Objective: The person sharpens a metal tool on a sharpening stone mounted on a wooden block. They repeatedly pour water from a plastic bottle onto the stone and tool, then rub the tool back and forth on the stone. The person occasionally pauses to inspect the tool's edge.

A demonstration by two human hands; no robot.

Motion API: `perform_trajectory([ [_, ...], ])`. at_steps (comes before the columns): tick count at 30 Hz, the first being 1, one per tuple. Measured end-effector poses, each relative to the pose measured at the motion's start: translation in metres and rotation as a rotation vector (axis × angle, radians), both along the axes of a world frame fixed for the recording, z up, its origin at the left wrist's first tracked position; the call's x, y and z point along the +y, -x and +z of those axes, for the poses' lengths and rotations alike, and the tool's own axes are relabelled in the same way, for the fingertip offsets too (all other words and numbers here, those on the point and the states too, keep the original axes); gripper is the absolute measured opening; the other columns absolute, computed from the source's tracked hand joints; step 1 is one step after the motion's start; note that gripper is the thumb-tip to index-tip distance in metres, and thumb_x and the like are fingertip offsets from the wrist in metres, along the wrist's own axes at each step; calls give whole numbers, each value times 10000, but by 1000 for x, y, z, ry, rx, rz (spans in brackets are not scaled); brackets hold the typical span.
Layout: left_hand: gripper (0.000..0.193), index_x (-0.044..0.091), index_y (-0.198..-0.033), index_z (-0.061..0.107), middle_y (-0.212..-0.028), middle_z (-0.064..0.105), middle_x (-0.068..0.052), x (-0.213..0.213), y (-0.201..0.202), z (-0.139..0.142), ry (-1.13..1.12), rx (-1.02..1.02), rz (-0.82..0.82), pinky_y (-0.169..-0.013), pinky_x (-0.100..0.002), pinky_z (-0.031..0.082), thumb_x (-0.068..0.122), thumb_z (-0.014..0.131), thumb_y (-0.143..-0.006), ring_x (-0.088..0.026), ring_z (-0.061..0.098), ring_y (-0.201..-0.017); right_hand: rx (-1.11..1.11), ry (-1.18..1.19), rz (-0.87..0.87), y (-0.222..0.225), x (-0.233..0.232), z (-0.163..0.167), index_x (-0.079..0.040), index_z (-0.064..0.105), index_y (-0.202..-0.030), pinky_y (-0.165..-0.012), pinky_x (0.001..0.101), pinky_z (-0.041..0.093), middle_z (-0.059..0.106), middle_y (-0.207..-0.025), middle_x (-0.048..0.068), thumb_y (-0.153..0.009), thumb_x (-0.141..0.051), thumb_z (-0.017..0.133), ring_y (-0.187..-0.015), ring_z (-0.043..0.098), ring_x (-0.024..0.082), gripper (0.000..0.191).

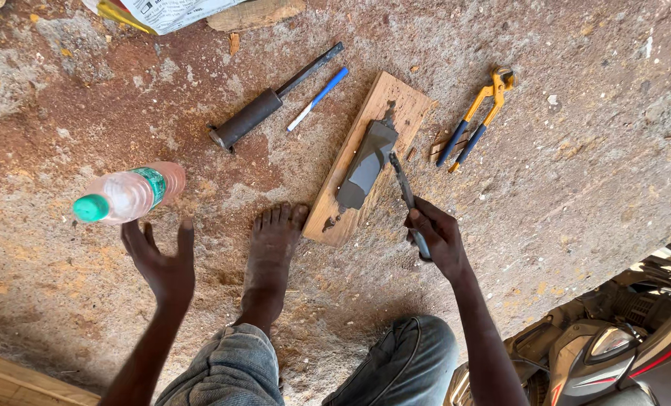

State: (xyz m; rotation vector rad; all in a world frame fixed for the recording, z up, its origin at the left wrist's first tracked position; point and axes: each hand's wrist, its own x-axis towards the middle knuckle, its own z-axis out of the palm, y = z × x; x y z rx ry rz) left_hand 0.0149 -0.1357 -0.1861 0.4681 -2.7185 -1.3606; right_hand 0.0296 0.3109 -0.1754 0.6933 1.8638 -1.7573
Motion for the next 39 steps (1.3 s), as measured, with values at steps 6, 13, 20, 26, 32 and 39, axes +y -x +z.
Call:
perform_trajectory([
  [6,583,46,-1477,424,-1504,469,-232,79,10,26,-87,250,-663,-1149,-479,515,95,703,-968,-376,505,-1410,372,-559,327,12,2,-9,-39,712,-1271,-555,318,465,626,-875,75,-971,-177,743,-684,597,143,331],
  [13,655,170,-1574,383,-1617,362,-138,222,88,30,-273,442,-1232,-1295,-509,394,369,694,-1032,-349,374,-1534,599,-764,523,15,0,-11,-36,679,-1245,-642,382,531,611,-1017,154,-899,-85,719,-811,628,261,351],
  [20,1003,221,-1664,186,-1723,148,-149,275,140,31,319,246,-1340,-1324,-543,103,886,295,-920,-336,100,-1598,609,-995,668,20,2,-14,-63,686,-1280,-724,451,559,646,-1051,131,-944,-102,713,-882,651,273,339],
  [26,1110,300,-1669,135,-1752,134,-73,280,146,29,374,130,-1300,-1295,-617,23,986,250,-804,-314,57,-1612,673,-1015,693,26,8,-15,-73,685,-1217,-718,434,563,643,-1094,137,-863,-63,715,-926,636,277,355],
  [32,1163,274,-1689,113,-1769,106,-102,275,134,22,97,178,-1128,-1326,-646,5,1005,223,-791,-354,39,-1646,621,-980,892,5,2,-22,-42,650,-953,-642,375,555,652,-1028,97,-798,57,659,-816,600,231,184],
  [39,1173,308,-1689,88,-1773,73,-75,288,150,19,322,122,-1282,-1280,-650,-16,1022,264,-775,-345,12,-1625,603,-1030,775,21,9,-31,-17,629,-836,-618,387,538,669,-954,144,-775,28,622,-773,587,243,77],
])
